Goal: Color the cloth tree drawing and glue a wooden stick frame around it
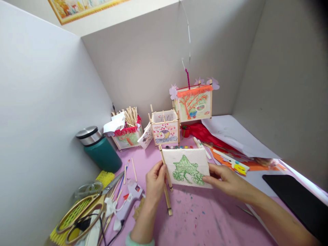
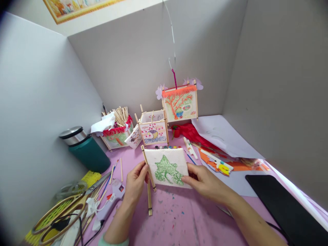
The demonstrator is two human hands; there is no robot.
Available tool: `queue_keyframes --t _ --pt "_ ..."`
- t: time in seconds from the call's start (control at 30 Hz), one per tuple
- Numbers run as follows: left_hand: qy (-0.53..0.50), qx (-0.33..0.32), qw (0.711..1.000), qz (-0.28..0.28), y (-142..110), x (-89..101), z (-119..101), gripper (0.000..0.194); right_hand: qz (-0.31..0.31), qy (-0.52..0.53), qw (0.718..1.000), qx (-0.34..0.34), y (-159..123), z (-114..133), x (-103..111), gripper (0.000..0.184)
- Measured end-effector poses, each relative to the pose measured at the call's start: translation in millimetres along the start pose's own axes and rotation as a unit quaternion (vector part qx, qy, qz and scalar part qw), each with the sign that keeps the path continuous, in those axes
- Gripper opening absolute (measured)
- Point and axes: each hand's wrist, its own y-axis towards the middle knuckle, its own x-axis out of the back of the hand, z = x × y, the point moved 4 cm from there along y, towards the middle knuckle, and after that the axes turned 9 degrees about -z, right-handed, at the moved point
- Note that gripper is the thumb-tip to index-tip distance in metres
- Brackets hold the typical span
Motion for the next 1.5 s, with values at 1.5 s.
queue_keyframes --t 1.5 --pt "-0.091 0.177 0.966 0.164 -11.9 -23.5 22.6 0.038 0.096 0.287 0.943 -0.138 -10.6 -9.2 -17.7 0.062"
